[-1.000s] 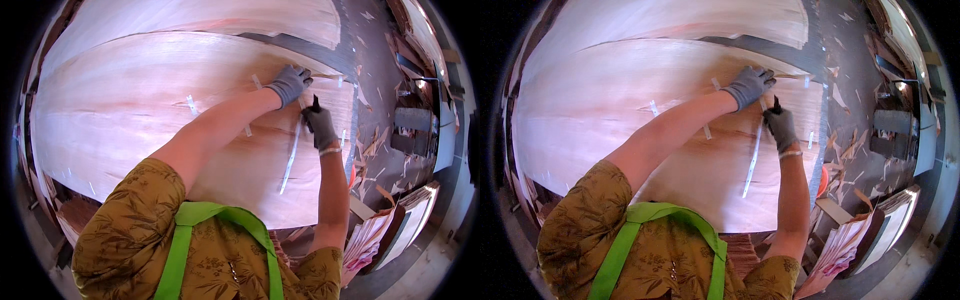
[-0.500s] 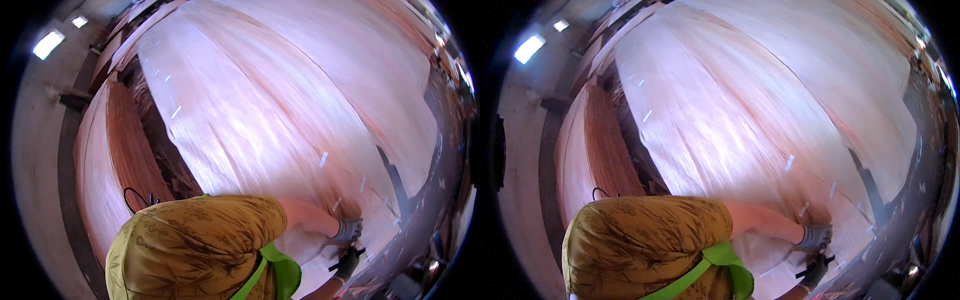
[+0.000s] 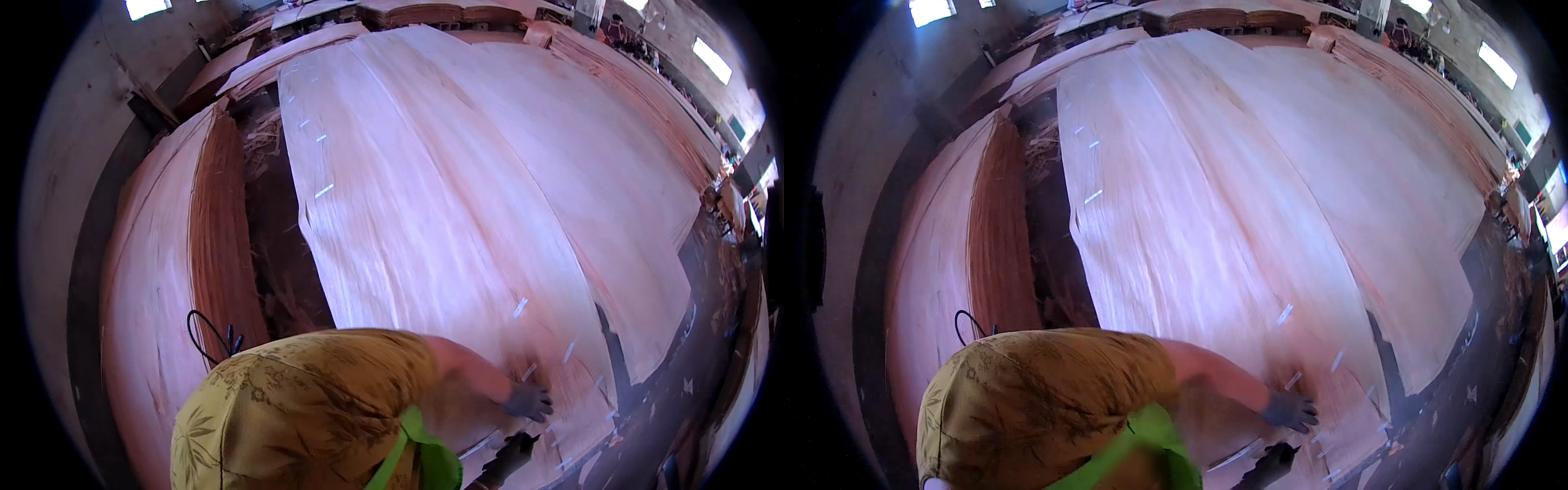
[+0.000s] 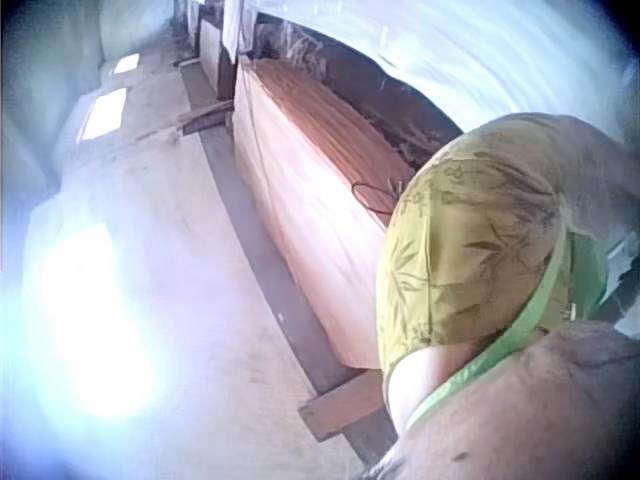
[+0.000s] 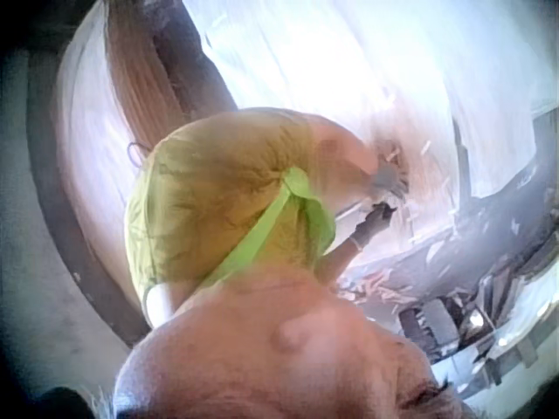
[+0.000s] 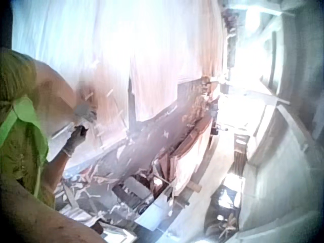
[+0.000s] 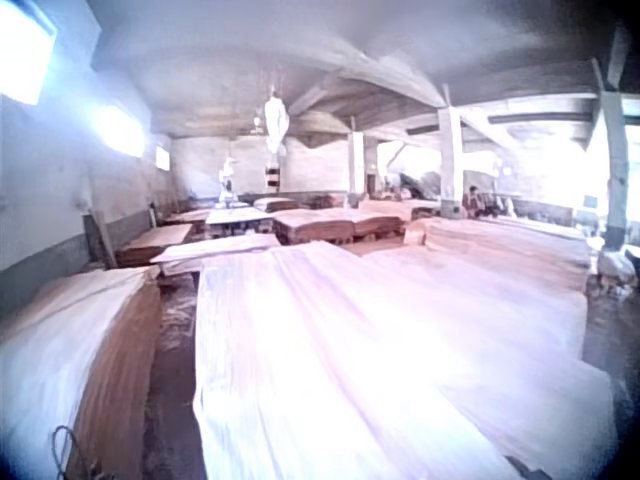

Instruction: The person repairs wood veneers by removing tape, cutting out damaged sections, and applying glue and new veneer strips to large panels.

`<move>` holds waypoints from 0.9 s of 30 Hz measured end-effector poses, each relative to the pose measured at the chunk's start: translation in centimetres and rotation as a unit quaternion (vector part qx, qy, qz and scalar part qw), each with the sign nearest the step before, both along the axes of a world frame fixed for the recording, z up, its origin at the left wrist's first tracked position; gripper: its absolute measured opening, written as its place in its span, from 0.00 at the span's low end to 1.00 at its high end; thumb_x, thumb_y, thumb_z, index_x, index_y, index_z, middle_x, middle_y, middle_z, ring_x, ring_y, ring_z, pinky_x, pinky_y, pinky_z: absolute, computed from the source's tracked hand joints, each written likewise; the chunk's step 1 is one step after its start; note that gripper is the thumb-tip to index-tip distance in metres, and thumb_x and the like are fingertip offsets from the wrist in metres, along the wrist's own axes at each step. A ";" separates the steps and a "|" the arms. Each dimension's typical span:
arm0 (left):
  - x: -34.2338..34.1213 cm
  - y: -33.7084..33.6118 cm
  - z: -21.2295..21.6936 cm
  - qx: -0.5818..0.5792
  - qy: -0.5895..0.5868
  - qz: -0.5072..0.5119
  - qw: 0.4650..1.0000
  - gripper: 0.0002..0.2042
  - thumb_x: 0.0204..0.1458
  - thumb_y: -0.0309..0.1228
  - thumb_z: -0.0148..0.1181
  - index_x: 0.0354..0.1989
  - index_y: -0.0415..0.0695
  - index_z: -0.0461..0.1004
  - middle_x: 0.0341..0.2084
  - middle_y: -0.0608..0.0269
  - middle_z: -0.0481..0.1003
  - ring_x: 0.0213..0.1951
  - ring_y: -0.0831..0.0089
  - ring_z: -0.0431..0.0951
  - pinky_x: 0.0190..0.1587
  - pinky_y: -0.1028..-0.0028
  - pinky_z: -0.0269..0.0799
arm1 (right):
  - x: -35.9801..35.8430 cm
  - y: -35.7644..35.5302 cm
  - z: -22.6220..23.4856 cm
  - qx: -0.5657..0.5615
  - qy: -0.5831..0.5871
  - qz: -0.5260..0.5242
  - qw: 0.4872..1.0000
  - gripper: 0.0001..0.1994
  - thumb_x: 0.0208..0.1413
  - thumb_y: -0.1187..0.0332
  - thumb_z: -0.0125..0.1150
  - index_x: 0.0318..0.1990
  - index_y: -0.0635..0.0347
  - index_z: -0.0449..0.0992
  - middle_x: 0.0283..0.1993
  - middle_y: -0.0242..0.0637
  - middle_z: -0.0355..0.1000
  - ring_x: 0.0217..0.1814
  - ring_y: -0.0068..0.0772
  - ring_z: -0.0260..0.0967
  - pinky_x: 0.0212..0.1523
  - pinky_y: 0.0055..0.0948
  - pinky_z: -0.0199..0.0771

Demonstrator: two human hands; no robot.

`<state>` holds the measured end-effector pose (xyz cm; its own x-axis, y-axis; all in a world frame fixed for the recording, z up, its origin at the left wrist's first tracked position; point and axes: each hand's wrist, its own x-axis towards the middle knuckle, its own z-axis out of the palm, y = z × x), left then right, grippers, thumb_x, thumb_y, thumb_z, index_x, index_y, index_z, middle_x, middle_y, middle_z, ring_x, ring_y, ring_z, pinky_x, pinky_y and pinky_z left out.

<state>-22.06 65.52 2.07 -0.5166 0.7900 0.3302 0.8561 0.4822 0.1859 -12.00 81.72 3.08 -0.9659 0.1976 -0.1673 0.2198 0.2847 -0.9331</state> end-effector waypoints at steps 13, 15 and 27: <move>7.7 -38.7 0.5 0.097 0.016 0.438 0.894 0.15 0.50 0.29 0.50 0.47 0.43 0.70 0.54 0.55 0.67 0.54 0.59 0.67 0.57 0.61 0.59 | -3.4 -22.4 6.2 -0.055 -0.039 0.308 0.949 0.06 0.53 0.72 0.55 0.26 0.62 0.74 0.19 0.28 0.68 0.20 0.18 0.62 0.22 0.20 0.61; 8.4 -42.4 -0.5 0.044 0.029 0.478 0.877 0.17 0.50 0.31 0.51 0.49 0.44 0.69 0.54 0.56 0.66 0.56 0.60 0.65 0.59 0.61 0.57 | -4.8 -27.9 5.2 -0.087 -0.063 0.293 0.950 0.05 0.54 0.70 0.54 0.30 0.61 0.74 0.19 0.28 0.67 0.15 0.15 0.57 0.16 0.18 0.55; 0.0 -42.9 0.5 0.070 0.054 0.255 0.963 0.19 0.49 0.34 0.50 0.51 0.47 0.66 0.55 0.60 0.64 0.59 0.59 0.61 0.61 0.61 0.53 | -15.0 -41.7 0.2 -0.112 -0.213 0.163 0.957 0.08 0.55 0.66 0.53 0.25 0.55 0.69 0.14 0.26 0.60 0.10 0.20 0.54 0.10 0.21 0.54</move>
<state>-22.06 22.59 2.54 -0.7826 0.3859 0.4884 0.5324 0.8215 0.2041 -27.02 40.00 3.29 -0.8050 -0.1890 -0.5624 0.5273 0.2066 -0.8242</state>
